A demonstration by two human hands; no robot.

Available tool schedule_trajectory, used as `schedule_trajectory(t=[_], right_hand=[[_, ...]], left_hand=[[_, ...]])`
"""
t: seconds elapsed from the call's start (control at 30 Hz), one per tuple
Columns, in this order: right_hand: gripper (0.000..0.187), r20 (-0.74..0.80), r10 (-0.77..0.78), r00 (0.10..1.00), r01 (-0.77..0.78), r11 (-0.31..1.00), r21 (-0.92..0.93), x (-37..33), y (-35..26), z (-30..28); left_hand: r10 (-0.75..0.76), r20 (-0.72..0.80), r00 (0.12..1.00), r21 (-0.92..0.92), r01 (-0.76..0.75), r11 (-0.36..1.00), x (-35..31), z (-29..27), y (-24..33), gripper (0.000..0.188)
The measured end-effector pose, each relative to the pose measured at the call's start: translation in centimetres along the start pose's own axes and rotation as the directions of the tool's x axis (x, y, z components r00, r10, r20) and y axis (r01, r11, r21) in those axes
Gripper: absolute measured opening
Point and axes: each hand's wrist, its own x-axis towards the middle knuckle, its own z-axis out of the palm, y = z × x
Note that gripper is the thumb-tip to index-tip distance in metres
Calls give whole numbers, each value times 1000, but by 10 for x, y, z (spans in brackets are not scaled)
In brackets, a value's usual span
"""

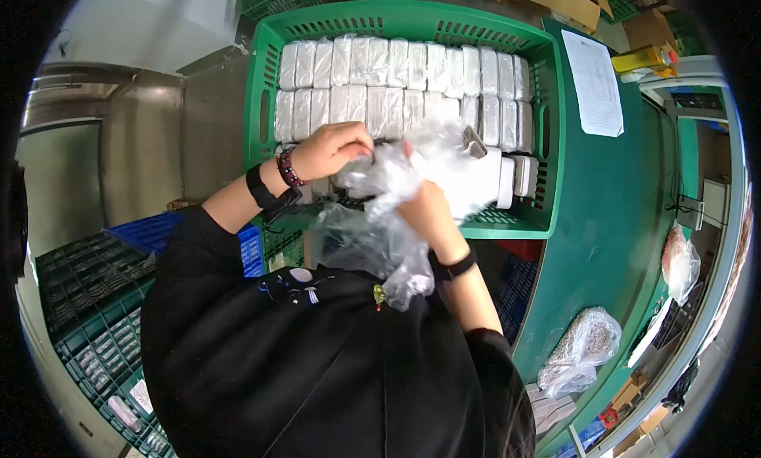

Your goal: The person places small white components into plastic housings by hand, then moves to a green crate to wrap the housings in plastic bags and arrange them in rows.

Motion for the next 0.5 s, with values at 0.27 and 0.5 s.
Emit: schedule_trajectory(t=[0.27,0.5], right_hand=[[19,-568,-71,820,111,993,36,-8,55,-63],[23,-851,46,523,87,990,107,-99,115,-152]], left_hand=[[-169,-244,955,-71,157,985,7,6,-31,15],[-257,487,835,689,-185,701,-66,61,-103,31]])
